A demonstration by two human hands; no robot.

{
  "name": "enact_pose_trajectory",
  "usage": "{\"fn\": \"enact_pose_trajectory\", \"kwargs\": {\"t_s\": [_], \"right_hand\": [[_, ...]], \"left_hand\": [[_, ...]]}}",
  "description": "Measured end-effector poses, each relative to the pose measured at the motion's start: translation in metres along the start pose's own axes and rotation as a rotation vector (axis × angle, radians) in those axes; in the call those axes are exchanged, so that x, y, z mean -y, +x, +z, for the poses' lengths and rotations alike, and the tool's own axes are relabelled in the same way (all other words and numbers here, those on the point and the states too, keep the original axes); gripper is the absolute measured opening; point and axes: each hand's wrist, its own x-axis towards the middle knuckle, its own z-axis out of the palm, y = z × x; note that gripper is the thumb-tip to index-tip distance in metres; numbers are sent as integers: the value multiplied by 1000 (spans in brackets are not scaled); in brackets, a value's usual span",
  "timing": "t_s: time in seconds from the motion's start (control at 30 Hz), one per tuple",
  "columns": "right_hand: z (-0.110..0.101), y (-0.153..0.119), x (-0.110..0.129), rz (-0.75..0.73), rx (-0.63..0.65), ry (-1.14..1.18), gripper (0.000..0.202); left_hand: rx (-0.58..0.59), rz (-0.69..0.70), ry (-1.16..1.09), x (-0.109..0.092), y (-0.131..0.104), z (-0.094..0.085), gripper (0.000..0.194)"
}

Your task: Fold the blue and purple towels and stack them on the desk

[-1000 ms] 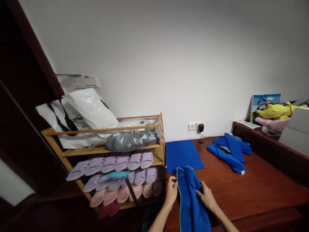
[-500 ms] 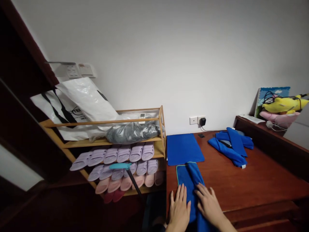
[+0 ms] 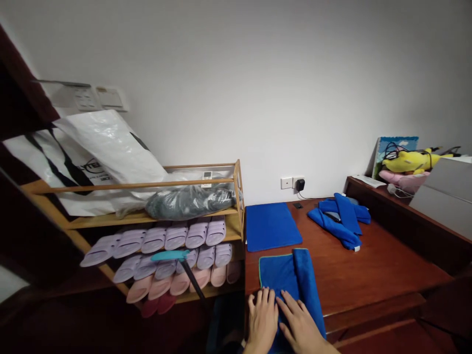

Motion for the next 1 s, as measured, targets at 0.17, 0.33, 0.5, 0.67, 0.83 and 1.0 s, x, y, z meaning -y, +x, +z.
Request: {"fn": "enact_pose_trajectory", "kwargs": {"t_s": [0.17, 0.33, 0.5, 0.67, 0.83, 1.0], "right_hand": [[-11, -14, -29, -20, 49, -93, 56], [-59, -52, -90, 72, 30, -319, 68], [-89, -82, -151, 243, -25, -626, 69], [-93, -76, -157, 416, -185, -790, 54], [-37, -31, -81, 186, -267, -402, 53], [7, -10, -57, 70, -213, -216, 55]], "left_hand": [[-87, 1, 38, 14, 2, 1, 26], [-89, -2, 21, 19, 11, -8, 26], [-52, 9, 46, 25, 13, -11, 29], [-52, -27, 145, 25, 14, -17, 39], [0, 125, 60, -9, 17, -14, 55], [125, 212, -118, -21, 17, -16, 50]]}}
